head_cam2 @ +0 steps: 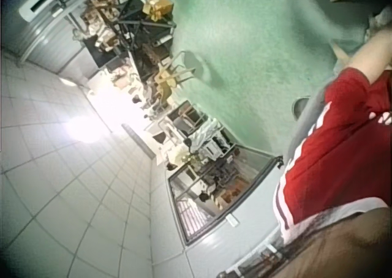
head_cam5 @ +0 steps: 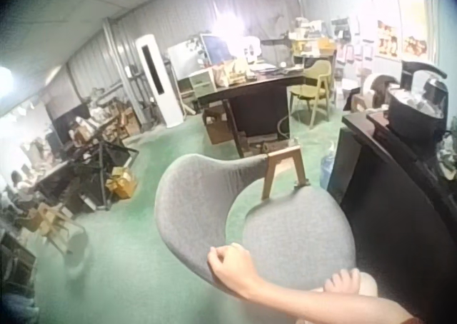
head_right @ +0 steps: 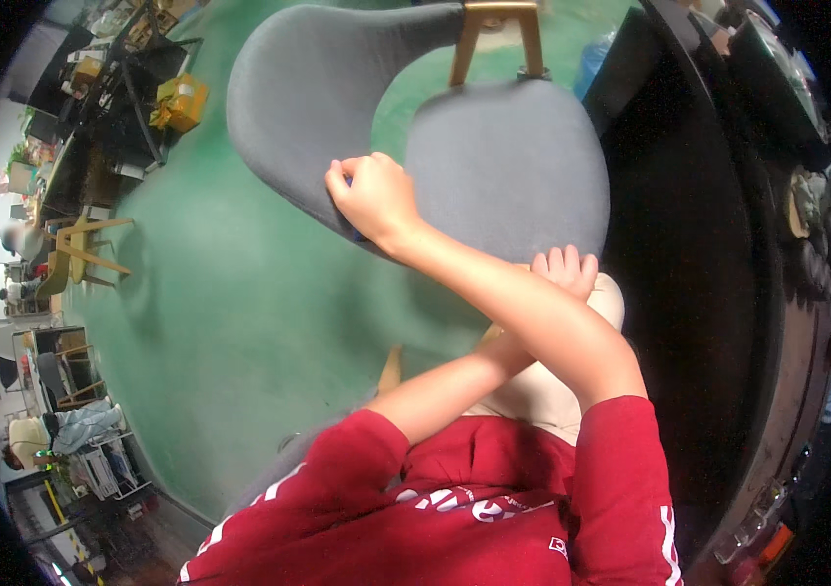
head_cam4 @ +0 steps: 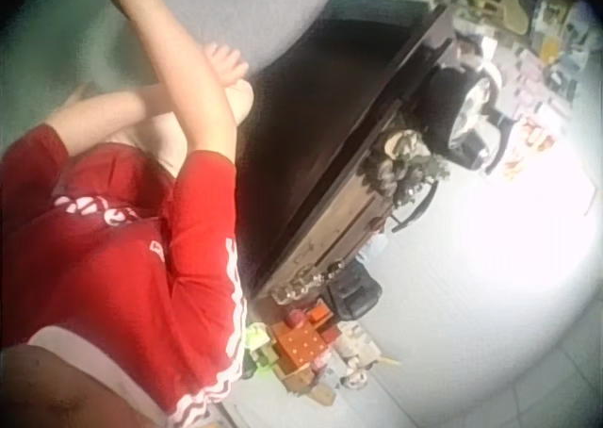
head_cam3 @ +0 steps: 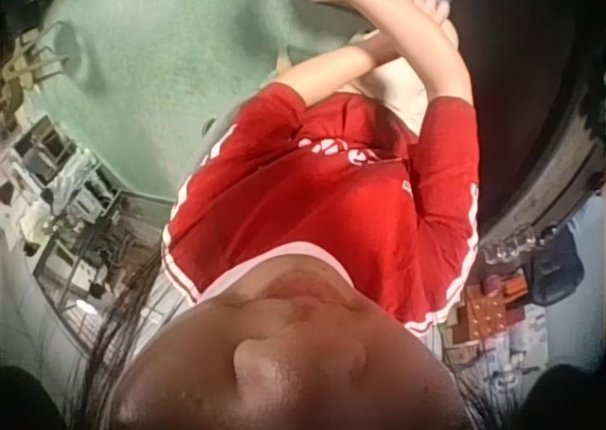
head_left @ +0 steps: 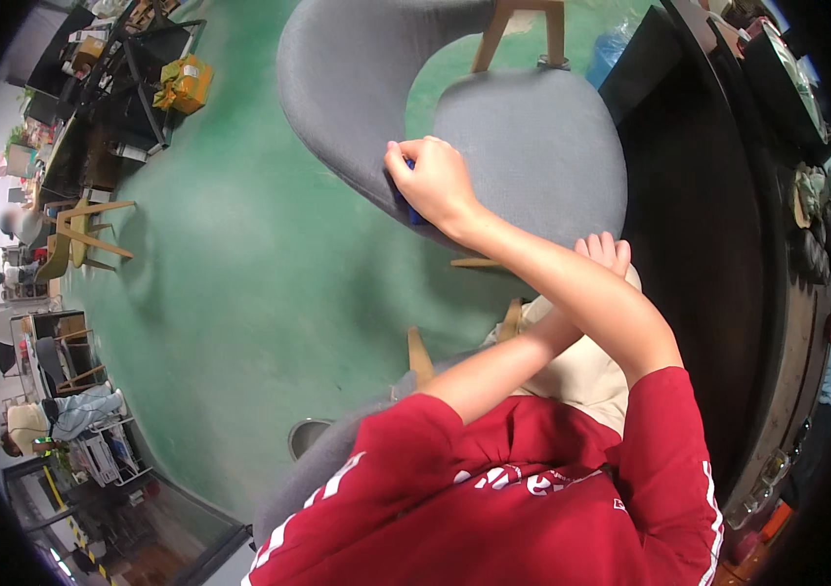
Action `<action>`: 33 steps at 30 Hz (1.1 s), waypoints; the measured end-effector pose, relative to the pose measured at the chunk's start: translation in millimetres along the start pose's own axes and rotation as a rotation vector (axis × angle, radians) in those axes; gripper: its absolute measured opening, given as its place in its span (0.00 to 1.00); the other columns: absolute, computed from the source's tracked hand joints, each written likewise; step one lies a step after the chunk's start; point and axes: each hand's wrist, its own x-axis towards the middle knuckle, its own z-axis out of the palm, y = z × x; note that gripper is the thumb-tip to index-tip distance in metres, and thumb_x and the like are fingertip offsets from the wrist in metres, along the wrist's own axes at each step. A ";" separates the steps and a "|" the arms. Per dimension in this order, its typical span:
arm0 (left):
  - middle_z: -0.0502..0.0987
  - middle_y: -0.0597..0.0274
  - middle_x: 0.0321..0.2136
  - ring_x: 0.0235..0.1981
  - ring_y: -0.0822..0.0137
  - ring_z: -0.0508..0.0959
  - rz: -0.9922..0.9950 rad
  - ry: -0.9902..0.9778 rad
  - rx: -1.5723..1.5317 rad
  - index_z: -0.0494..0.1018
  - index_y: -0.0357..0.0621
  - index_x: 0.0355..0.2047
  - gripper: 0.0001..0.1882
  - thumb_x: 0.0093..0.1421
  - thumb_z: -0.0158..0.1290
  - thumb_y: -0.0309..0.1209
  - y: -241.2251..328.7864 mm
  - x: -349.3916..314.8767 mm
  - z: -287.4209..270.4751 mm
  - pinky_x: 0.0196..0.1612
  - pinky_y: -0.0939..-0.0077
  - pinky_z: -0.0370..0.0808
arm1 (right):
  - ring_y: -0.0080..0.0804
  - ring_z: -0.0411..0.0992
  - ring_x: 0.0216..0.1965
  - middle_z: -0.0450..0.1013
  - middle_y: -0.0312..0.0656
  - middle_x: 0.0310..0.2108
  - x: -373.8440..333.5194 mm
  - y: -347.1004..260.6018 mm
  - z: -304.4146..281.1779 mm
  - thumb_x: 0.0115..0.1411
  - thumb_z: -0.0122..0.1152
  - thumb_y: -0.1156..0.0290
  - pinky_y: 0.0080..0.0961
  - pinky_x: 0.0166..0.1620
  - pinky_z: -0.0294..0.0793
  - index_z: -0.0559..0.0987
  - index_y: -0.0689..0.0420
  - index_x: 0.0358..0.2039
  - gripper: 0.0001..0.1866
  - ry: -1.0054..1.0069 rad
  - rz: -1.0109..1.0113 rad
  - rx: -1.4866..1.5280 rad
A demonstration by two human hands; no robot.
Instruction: Cleaning glass cups on a tea tray and wiping down the wooden parts of a chair with a blue cloth.
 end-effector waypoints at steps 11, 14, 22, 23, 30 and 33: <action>0.67 0.66 0.27 0.31 0.69 0.69 -0.079 -0.125 -0.065 0.67 0.50 0.31 0.06 0.53 0.49 0.34 11.5 6.0 -3.4 0.32 0.74 0.63 | 0.36 0.64 0.34 0.64 0.45 0.28 92.7 -58.0 26.2 0.59 0.51 0.66 0.30 0.41 0.64 0.74 0.63 0.17 0.17 0.315 0.086 0.853; 0.66 0.67 0.27 0.31 0.70 0.68 -0.090 -0.084 -0.084 0.67 0.50 0.31 0.06 0.53 0.49 0.34 16.4 4.5 -3.1 0.33 0.74 0.62 | 0.38 0.64 0.36 0.63 0.47 0.32 114.3 -73.1 26.0 0.57 0.55 0.64 0.31 0.42 0.65 0.74 0.63 0.20 0.16 0.450 -0.003 0.859; 0.63 0.67 0.25 0.29 0.70 0.65 -0.112 -0.048 -0.044 0.68 0.49 0.30 0.06 0.51 0.48 0.34 11.1 1.0 -3.1 0.33 0.75 0.61 | 0.45 0.63 0.40 0.64 0.45 0.38 80.3 -60.8 33.3 0.44 0.66 0.66 0.37 0.44 0.67 0.72 0.55 0.34 0.17 0.283 -0.188 0.413; 0.63 0.67 0.25 0.29 0.70 0.65 -0.104 -0.041 -0.032 0.68 0.48 0.29 0.06 0.51 0.48 0.33 10.9 2.9 -4.8 0.32 0.75 0.60 | 0.44 0.64 0.39 0.65 0.44 0.36 74.6 -58.2 29.9 0.44 0.65 0.67 0.37 0.42 0.68 0.73 0.55 0.32 0.14 0.298 -0.191 0.431; 0.63 0.66 0.24 0.28 0.70 0.65 -0.101 0.009 -0.026 0.67 0.48 0.27 0.05 0.50 0.49 0.32 12.4 1.4 -3.1 0.31 0.74 0.60 | 0.44 0.65 0.32 0.66 0.45 0.26 48.0 -33.9 20.3 0.46 0.61 0.69 0.37 0.36 0.66 0.73 0.58 0.25 0.09 0.163 -0.206 0.348; 0.63 0.65 0.23 0.26 0.67 0.66 -0.110 0.087 -0.040 0.66 0.49 0.25 0.07 0.48 0.51 0.34 4.5 -0.9 0.7 0.30 0.71 0.61 | 0.44 0.66 0.31 0.66 0.45 0.25 21.9 -27.9 19.6 0.46 0.60 0.68 0.37 0.36 0.66 0.74 0.58 0.26 0.09 0.089 -0.170 0.349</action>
